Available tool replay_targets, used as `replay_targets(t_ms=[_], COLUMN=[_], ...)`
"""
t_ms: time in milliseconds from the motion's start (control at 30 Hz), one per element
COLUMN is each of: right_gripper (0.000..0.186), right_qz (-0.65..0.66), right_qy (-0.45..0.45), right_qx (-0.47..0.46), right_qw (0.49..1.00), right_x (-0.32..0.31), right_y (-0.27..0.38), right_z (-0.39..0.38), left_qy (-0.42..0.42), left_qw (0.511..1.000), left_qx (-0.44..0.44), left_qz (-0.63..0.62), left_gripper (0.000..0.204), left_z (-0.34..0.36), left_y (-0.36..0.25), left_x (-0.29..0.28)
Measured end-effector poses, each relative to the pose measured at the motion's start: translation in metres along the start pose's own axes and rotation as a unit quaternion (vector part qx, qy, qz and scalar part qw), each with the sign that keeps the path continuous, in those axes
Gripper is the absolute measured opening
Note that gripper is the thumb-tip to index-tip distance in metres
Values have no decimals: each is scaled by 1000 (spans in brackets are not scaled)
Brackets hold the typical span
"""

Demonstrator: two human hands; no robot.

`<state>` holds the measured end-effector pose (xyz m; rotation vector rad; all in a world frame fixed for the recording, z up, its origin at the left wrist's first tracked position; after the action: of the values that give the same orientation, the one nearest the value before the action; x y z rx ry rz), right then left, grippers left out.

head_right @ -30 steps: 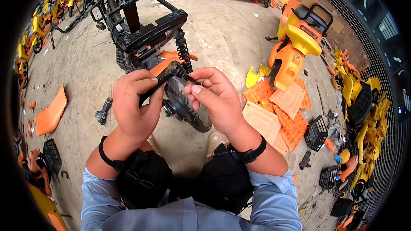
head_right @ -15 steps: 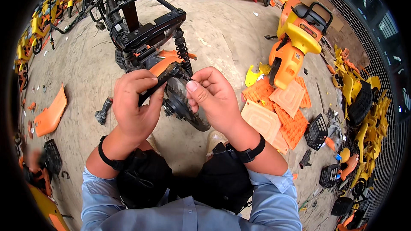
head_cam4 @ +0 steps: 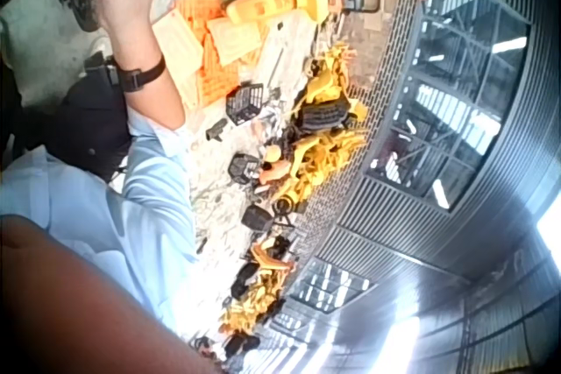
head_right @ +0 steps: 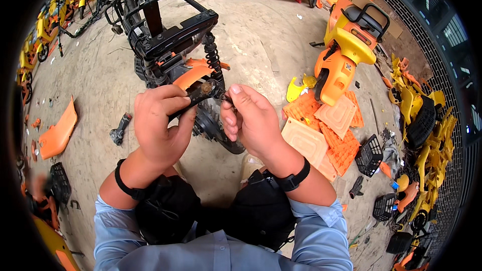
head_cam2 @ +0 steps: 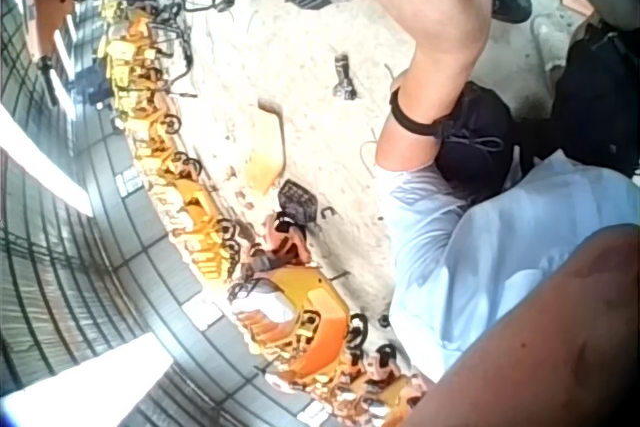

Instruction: The person cleans a small scooter component with a white cloth, then moves to a workbench to apply a substance to the part and finally begins reattaching it to a scooter frame.

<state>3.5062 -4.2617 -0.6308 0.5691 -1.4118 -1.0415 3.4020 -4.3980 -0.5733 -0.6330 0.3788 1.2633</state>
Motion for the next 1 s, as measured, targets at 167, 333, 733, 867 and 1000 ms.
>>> replay_targets(t_ms=[167, 333, 733, 867, 1000], right_gripper=[32, 25, 29, 30, 31], right_qz=[-49, -221, 67, 144, 202], right_qy=[-64, -84, 8, 42, 59], right_qx=[-20, -96, 40, 70, 93], right_qw=[997, 967, 997, 986, 973], right_x=[7, 7, 3, 7, 11], right_y=[1, 4, -1, -6, -8], right_z=[0, -3, -4, -7, -10], left_qy=[-5, -36, 84, 140, 165], left_qw=[1000, 998, 984, 952, 921], left_qx=[-7, -21, -121, -153, -148], left_qz=[-14, -50, -99, -224, -321], left_gripper=[35, 32, 26, 25, 24], left_z=[-1, 0, 3, -3, -5], left_y=[2, 8, 25, 40, 51], left_x=[2, 5, 21, 38, 44])
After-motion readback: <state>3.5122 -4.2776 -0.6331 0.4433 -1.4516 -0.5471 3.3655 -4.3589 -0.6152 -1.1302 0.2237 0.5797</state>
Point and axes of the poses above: each hand's wrist, its own z-axis towards the middle knuckle, its own x-axis out of the palm, y = z × x, the point moved 6 cm from there along z, towards the middle knuckle, and after that the axes turned 14 degrees about y, right-handed, at the moved point
